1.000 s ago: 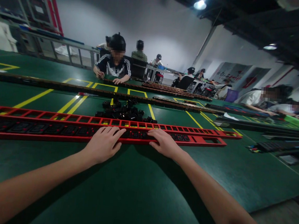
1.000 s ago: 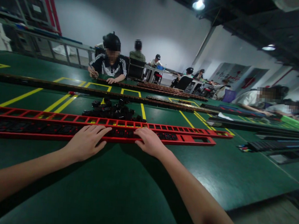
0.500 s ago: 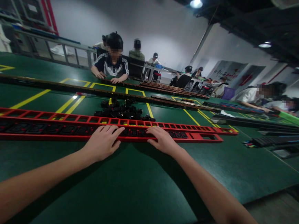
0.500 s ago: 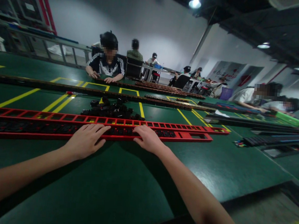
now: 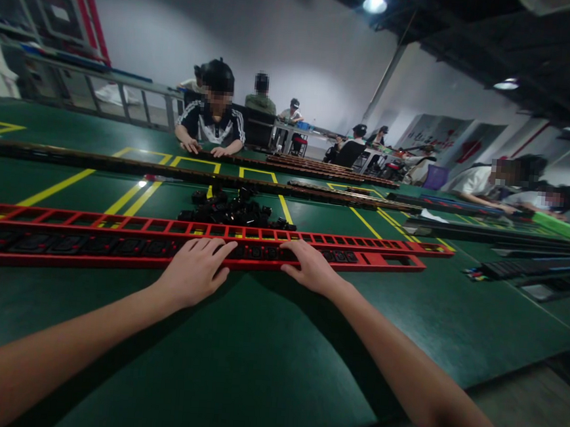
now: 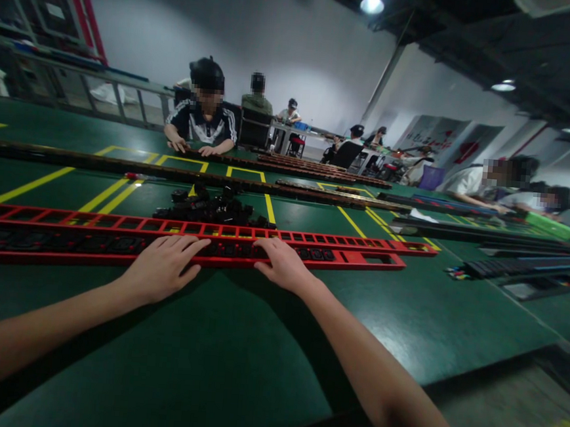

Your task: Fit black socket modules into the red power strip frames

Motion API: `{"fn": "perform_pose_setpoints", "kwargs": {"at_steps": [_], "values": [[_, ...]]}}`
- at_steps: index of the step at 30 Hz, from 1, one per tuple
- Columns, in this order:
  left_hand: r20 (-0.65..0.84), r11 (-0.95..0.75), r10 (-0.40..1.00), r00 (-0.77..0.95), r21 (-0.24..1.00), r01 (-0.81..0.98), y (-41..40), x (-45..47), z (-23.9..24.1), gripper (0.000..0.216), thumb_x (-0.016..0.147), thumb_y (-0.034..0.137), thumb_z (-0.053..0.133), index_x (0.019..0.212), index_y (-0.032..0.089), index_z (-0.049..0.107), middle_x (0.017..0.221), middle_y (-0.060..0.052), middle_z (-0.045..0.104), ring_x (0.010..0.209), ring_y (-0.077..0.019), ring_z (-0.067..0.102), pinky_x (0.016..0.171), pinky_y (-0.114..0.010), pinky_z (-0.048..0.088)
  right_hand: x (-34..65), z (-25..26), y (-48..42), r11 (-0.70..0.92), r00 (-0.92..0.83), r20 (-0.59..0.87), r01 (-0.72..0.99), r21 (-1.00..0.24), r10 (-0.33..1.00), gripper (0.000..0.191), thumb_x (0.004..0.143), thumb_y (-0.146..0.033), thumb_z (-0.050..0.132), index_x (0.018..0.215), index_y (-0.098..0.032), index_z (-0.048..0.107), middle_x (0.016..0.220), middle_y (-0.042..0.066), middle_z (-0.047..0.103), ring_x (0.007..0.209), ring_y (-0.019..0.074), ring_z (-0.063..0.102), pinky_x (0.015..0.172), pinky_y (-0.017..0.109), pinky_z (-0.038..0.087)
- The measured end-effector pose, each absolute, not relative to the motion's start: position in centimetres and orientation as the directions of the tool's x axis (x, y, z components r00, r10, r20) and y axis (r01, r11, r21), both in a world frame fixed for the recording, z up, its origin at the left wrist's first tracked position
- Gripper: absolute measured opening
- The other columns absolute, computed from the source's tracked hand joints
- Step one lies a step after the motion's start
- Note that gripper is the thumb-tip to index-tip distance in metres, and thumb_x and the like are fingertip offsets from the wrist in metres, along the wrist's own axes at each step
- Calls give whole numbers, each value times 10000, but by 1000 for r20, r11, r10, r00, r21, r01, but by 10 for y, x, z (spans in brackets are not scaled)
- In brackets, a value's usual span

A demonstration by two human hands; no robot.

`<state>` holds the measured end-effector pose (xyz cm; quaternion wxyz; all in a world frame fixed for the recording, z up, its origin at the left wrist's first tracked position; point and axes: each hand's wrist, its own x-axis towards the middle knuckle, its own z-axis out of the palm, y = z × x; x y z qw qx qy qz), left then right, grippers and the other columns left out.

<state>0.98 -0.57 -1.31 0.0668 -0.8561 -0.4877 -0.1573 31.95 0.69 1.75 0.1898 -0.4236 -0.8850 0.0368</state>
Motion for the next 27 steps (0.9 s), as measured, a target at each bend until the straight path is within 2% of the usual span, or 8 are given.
{"fn": "perform_pose_setpoints", "kwargs": {"at_steps": [5,9,14,19,27], "values": [[321,-511,819,475,32,859,-6,10,-13,575,1013,407,465,1538,184,538,1411,-145,648,1269,-336,599,1136,-526,425,320,18,8,661,-590,310,715,-228,745,312,937,-189,706,1246,-193,661,1274,136,700,1210,283,657,1068,505,532],[331,-515,813,479,25,857,-6,10,-12,567,1017,401,464,1532,177,546,1394,-145,654,1254,-333,602,1129,-522,429,320,16,7,665,-592,325,719,-200,737,515,941,-198,696,1438,-164,567,1345,175,677,1248,304,644,1088,535,518],[333,-518,811,481,27,855,-8,12,-10,559,1010,380,480,1517,158,560,1376,-155,663,1241,-336,607,1117,-524,432,310,11,2,752,-671,370,646,-134,642,514,959,-176,652,1463,-166,553,1432,175,644,1359,319,582,1157,564,460],[341,-518,809,479,29,855,-8,13,-9,551,1011,372,469,1506,152,567,1369,-154,665,1235,-333,606,1120,-518,429,302,9,-2,754,-674,358,636,-164,647,628,965,-218,665,1559,-210,461,1477,165,613,1372,315,570,1151,571,471],[345,-523,808,477,49,851,-7,12,-11,558,1006,382,473,1512,164,561,1369,-156,667,1236,-339,611,1116,-528,433,304,11,-1,752,-695,313,649,-115,648,452,975,-221,657,1426,-211,627,1473,159,617,1405,327,538,1171,597,440]]}}
